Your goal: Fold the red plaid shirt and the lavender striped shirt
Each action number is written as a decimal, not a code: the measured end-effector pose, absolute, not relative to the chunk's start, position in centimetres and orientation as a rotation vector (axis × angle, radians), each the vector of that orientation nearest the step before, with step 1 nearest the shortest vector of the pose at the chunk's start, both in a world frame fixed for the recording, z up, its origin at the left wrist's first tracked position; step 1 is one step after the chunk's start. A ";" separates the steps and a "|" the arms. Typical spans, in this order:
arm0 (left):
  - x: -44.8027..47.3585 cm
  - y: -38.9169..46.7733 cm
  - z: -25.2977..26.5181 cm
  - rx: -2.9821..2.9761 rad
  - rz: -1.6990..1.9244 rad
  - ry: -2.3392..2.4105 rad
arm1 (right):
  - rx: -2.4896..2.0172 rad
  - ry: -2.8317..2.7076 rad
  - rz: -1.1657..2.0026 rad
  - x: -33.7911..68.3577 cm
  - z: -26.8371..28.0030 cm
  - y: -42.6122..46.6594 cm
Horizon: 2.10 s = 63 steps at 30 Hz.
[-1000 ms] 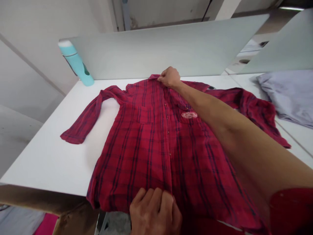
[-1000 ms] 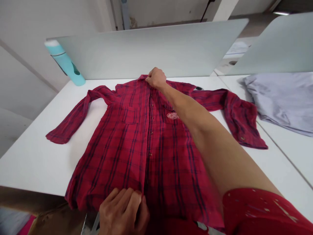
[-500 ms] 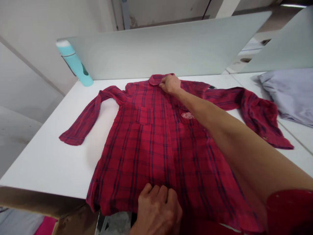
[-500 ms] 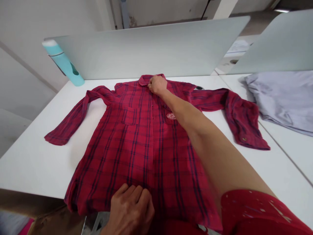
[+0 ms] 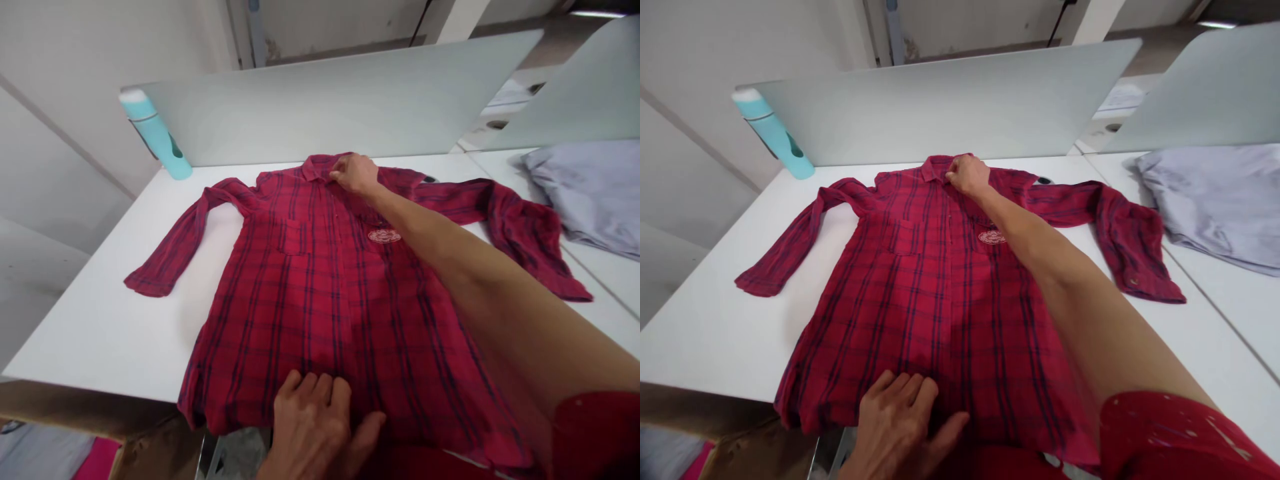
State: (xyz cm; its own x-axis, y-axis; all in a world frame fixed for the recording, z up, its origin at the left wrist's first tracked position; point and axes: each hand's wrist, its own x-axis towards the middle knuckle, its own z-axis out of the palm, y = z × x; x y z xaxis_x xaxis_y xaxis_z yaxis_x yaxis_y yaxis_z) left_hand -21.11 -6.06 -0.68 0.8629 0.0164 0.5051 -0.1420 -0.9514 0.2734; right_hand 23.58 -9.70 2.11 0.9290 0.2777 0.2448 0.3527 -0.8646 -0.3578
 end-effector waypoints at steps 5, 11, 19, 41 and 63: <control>-22.0 -5.5 -0.6 2.695 0.816 -0.021 | -2.647 -0.424 -0.279 22.4 3.7 -12.9; -21.8 -6.8 -0.7 2.717 0.852 -0.077 | -2.688 -0.317 -0.222 20.0 3.9 -16.8; -21.6 -7.4 -1.6 2.775 0.816 -0.054 | -2.689 -0.403 -0.226 20.1 4.7 -14.1; -20.9 -6.9 -0.1 2.613 0.827 -0.155 | -2.799 -0.588 -0.303 23.5 3.8 -8.3; -20.7 -7.2 -1.1 2.676 0.805 -0.140 | -2.755 -0.527 -0.226 23.5 1.4 -9.0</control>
